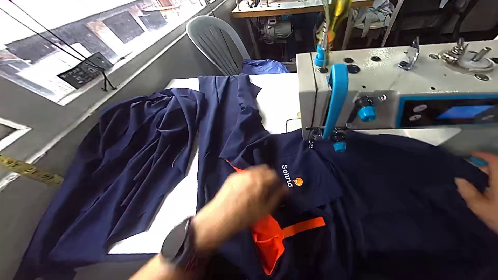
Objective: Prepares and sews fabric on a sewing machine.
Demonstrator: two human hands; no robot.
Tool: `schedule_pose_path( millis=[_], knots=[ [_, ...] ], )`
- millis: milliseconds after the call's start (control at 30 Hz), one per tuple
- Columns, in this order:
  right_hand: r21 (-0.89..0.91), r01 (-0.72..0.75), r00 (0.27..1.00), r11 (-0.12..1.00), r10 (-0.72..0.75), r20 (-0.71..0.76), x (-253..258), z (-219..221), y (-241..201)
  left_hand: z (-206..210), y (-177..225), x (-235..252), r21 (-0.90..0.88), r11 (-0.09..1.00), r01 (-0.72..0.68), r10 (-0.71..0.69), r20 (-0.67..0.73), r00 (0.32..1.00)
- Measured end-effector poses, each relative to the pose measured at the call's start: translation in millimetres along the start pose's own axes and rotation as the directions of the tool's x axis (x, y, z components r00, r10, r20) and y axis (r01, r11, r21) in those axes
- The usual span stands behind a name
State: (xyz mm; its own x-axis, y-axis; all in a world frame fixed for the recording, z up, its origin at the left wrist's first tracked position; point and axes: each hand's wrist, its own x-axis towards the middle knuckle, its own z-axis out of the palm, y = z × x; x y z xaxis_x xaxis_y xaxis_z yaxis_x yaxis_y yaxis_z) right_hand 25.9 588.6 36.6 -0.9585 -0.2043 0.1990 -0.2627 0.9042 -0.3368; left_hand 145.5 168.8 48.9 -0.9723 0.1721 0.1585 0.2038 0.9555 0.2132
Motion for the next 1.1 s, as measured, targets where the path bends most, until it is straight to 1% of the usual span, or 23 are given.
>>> schedule_pose_path(
  millis=[33,67,100,133,167,233,300,367,433,500,533,567,633,667,700,733,800,833,867,933,1000,1033,1100],
  knots=[
    [-0.071,0.061,0.997,0.996,-0.064,-0.053,4,14,-6,9,-24,19,0.016,1.000,0.021,-0.019,-0.075,0.997],
    [-0.132,0.144,0.982,0.981,-0.158,-0.102,6,31,-12,19,-48,32,0.027,0.995,0.101,-0.098,-0.088,0.991],
    [-0.168,0.226,0.958,0.960,-0.250,-0.138,9,49,-15,29,-68,37,0.034,0.976,0.216,-0.214,-0.065,0.975],
    [-0.173,0.297,0.928,0.939,-0.326,-0.178,13,66,-12,38,-82,35,0.047,0.945,0.323,-0.320,-0.056,0.946],
    [-0.179,0.356,0.894,0.917,-0.390,-0.220,20,79,-6,44,-89,28,0.058,0.915,0.400,-0.394,-0.097,0.914],
    [-0.188,0.401,0.868,0.897,-0.437,-0.234,32,85,3,48,-83,-3,0.095,0.849,0.519,-0.500,-0.171,0.849],
    [-0.214,0.429,0.853,0.877,-0.472,-0.222,42,85,8,48,-63,-51,0.127,0.768,0.628,-0.594,-0.227,0.772],
    [-0.278,0.485,0.810,0.829,-0.546,-0.216,50,83,5,39,-43,-98,0.122,0.704,0.700,-0.669,-0.220,0.710],
    [-0.313,0.547,0.771,0.776,-0.613,-0.174,53,81,-8,27,-37,-131,0.113,0.676,0.729,-0.714,-0.144,0.685],
    [-0.312,0.598,0.741,0.738,-0.658,-0.134,53,83,-29,19,-46,-144,0.142,0.673,0.726,-0.711,-0.147,0.688],
    [-0.308,0.613,0.737,0.727,-0.667,-0.107,56,85,-36,17,-54,-142,0.169,0.666,0.726,-0.702,-0.188,0.687],
    [-0.306,0.605,0.758,0.735,-0.649,-0.058,62,86,-41,15,-61,-135,0.184,0.642,0.744,-0.712,-0.218,0.668],
    [-0.343,0.508,0.849,0.790,-0.527,0.042,78,79,-43,9,-69,-111,0.196,0.588,0.785,-0.750,-0.232,0.620],
    [-0.372,0.440,0.892,0.817,-0.445,0.076,80,73,-43,6,-64,-100,0.202,0.590,0.782,-0.743,-0.243,0.623],
    [-0.387,0.388,0.918,0.836,-0.386,0.087,76,64,-46,2,-52,-91,0.197,0.627,0.754,-0.707,-0.261,0.657],
    [-0.364,0.377,0.922,0.852,-0.383,0.058,65,56,-52,2,-35,-84,0.192,0.695,0.693,-0.635,-0.289,0.716],
    [-0.247,0.433,0.894,0.867,-0.448,-0.007,29,52,-66,18,2,-76,0.144,0.820,0.555,-0.502,-0.287,0.816],
    [-0.205,0.485,0.864,0.850,-0.502,-0.041,14,59,-70,36,11,-72,0.123,0.853,0.508,-0.463,-0.270,0.844],
    [-0.154,0.520,0.843,0.840,-0.534,-0.070,2,72,-73,54,10,-68,0.119,0.873,0.473,-0.435,-0.249,0.865],
    [-0.083,0.530,0.845,0.844,-0.534,-0.036,-13,98,-73,67,-13,-56,0.137,0.896,0.422,-0.397,-0.176,0.901],
    [-0.090,0.537,0.843,0.839,-0.537,0.027,-22,108,-72,55,-51,-43,0.118,0.930,0.349,-0.343,-0.074,0.937],
    [-0.086,0.566,0.824,0.820,-0.565,0.044,-25,108,-74,49,-68,-39,0.117,0.943,0.311,-0.308,-0.041,0.950],
    [-0.040,0.653,0.757,0.756,-0.651,0.057,-28,105,-69,44,-92,-40,0.125,0.961,0.246,-0.242,-0.046,0.969]
  ],
)
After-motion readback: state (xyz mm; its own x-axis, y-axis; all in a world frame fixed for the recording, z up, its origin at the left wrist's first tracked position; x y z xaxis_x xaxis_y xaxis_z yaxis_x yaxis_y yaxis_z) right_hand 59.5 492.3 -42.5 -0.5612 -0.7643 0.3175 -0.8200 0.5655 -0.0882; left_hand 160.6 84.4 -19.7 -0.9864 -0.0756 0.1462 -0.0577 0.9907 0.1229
